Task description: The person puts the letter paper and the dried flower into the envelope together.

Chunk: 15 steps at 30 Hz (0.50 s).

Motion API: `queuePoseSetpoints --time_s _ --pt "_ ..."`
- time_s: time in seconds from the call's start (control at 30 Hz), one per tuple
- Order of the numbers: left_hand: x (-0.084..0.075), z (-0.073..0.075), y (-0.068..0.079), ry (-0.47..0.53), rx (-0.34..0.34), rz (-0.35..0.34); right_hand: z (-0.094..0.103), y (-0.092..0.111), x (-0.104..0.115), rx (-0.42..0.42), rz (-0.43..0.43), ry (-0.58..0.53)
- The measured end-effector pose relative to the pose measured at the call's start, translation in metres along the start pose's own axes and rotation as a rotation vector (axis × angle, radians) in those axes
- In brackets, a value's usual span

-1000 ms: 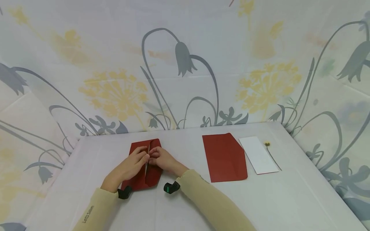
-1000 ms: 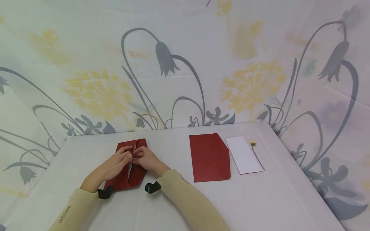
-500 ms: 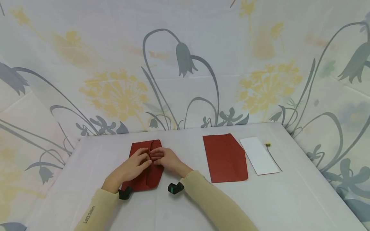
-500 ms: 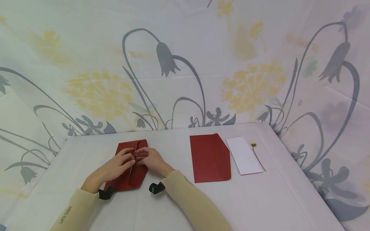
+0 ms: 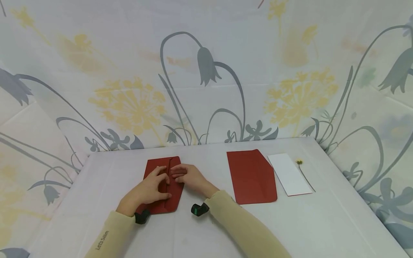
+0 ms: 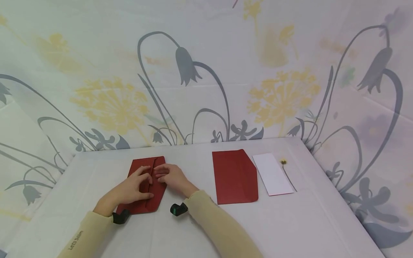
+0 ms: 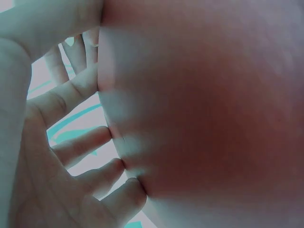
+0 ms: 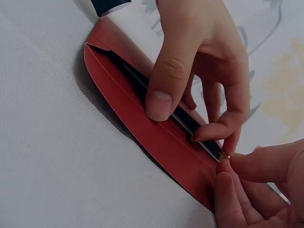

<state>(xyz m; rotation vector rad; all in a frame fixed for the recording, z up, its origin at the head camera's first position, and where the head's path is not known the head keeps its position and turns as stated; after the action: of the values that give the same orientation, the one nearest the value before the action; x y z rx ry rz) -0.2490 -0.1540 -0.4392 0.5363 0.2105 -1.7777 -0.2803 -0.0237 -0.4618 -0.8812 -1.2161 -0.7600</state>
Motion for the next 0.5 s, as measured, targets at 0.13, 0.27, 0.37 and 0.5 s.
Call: queuePoseSetpoints --time_s 0.13,0.27,0.37,0.5 --pt "0.002 -0.002 -0.001 -0.016 0.000 0.016 0.003 0.001 -0.001 0.000 -0.006 0.005" --pt "0.003 -0.002 -0.001 -0.007 0.008 0.026 0.005 0.003 0.000 0.004 -0.013 0.015" --pt "0.003 -0.001 -0.001 -0.006 0.015 0.033 0.008 0.005 0.001 0.007 -0.017 0.009" --pt "0.002 -0.002 -0.001 0.001 0.019 0.043 0.012 0.009 0.005 0.013 -0.011 0.019"
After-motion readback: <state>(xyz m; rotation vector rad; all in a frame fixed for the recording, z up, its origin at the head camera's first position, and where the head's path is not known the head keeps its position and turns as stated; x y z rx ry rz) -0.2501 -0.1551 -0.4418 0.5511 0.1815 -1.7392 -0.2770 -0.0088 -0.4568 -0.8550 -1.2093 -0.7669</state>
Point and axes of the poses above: each hand's wrist, its own y-axis away from the middle knuckle, its own z-axis out of the back of the hand, x = y × z, the point moved 7 cm from there along -y, towards the middle knuckle, and after that the axes turned 12 degrees about z, right-handed, at the moved point
